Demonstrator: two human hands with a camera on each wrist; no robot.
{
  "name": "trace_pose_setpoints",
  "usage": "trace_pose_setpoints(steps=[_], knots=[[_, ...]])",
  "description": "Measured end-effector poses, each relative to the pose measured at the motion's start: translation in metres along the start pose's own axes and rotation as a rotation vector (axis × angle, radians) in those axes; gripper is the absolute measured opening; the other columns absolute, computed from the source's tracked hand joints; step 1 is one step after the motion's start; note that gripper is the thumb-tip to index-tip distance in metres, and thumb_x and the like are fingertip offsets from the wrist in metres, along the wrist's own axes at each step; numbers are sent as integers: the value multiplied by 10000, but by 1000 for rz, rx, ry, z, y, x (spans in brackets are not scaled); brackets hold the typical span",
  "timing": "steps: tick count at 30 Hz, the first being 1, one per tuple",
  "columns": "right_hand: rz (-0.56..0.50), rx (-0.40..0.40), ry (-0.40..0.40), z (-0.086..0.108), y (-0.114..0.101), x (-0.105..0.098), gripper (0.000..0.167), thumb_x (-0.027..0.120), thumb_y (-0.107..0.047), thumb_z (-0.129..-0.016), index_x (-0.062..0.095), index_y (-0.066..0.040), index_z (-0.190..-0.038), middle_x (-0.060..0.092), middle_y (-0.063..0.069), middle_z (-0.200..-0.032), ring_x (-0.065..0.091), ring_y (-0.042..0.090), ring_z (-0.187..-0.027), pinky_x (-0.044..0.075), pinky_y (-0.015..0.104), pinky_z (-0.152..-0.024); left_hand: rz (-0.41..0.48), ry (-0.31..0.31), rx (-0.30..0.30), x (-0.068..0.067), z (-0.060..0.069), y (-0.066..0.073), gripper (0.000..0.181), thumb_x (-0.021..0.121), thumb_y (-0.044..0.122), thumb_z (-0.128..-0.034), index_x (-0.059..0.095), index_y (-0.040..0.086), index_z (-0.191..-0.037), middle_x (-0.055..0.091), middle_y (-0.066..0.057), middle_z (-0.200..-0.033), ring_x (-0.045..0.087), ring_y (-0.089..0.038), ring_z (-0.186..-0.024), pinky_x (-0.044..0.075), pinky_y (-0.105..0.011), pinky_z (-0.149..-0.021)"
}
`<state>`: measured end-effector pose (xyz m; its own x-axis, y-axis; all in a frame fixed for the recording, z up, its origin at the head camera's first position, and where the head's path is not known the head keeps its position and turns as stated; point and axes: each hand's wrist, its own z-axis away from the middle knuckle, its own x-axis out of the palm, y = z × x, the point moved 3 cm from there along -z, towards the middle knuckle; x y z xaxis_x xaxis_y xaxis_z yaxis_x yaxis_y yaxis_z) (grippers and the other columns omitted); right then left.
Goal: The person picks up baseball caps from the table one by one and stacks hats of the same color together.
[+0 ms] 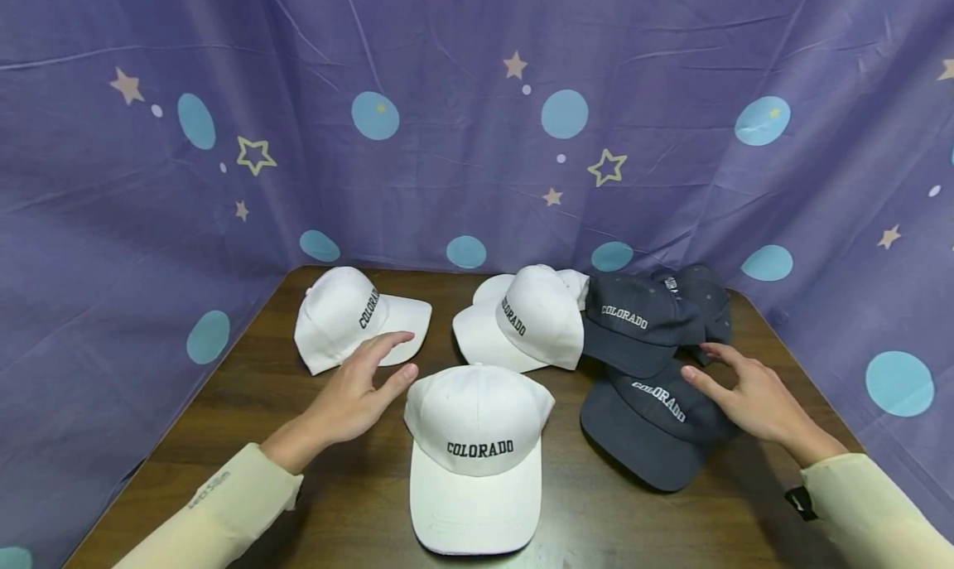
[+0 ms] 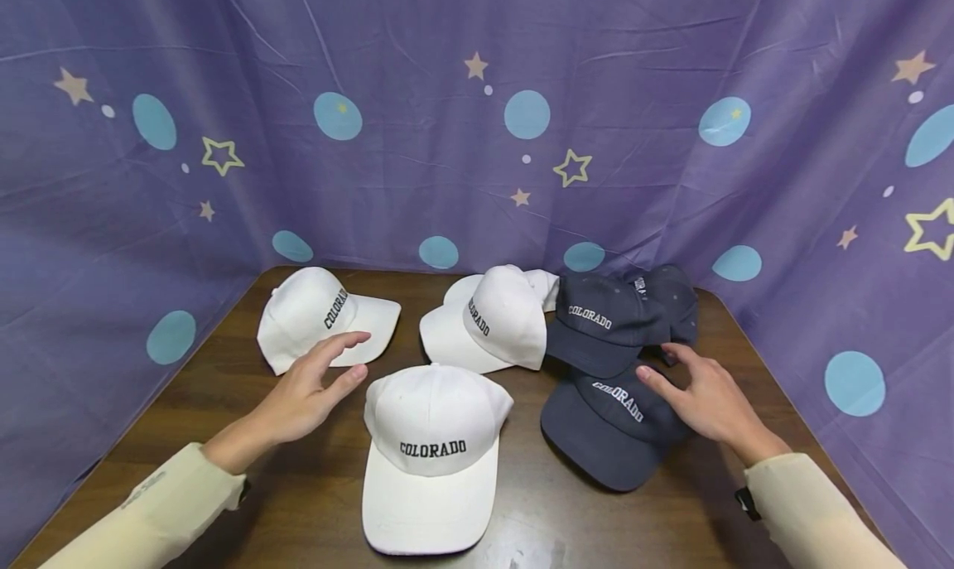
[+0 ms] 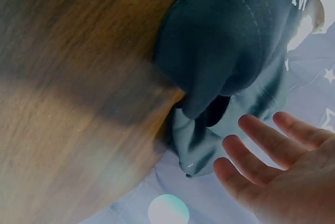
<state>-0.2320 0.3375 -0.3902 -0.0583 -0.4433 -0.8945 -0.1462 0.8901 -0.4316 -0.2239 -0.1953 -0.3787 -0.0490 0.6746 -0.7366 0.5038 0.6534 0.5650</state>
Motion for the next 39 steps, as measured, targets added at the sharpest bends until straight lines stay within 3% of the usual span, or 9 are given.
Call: trace_pose_setpoints(steps=[8,15,29,39], knots=[[2,1,-2,0,6,1,778,533,-592,-1013,420,-7,-1514,493,302,-1470,469,573,-1271,414,723,-925,-2,-2,11,4,-1,2,533,594,378,-1039,500,107,-1488,513,-116,-1507,472,-345,-1383,457,-570,-1039],[5,13,-24,-1,10,3,814,512,-617,-1011,400,6,-1523,487,319,-1468,480,576,-1265,425,728,-913,-1,-6,7,6,1,4,553,597,392,-1033,498,104,-1495,502,-117,-1518,463,-351,-1393,390,-601,-1100],[11,14,-34,-3,13,7,825,507,-620,-1013,394,18,-1523,488,335,-1458,489,568,-1268,434,723,-916,12,-21,29,10,2,11,572,610,406,-1024,492,112,-1500,495,-88,-1524,453,-312,-1407,383,-579,-1114],[34,31,-90,-5,14,12,848,483,-623,-1021,404,72,-1502,529,405,-1363,530,589,-1212,462,702,-896,34,-38,25,12,2,15,563,603,422,-1024,489,151,-1504,478,-73,-1538,448,-309,-1410,384,-583,-1112]])
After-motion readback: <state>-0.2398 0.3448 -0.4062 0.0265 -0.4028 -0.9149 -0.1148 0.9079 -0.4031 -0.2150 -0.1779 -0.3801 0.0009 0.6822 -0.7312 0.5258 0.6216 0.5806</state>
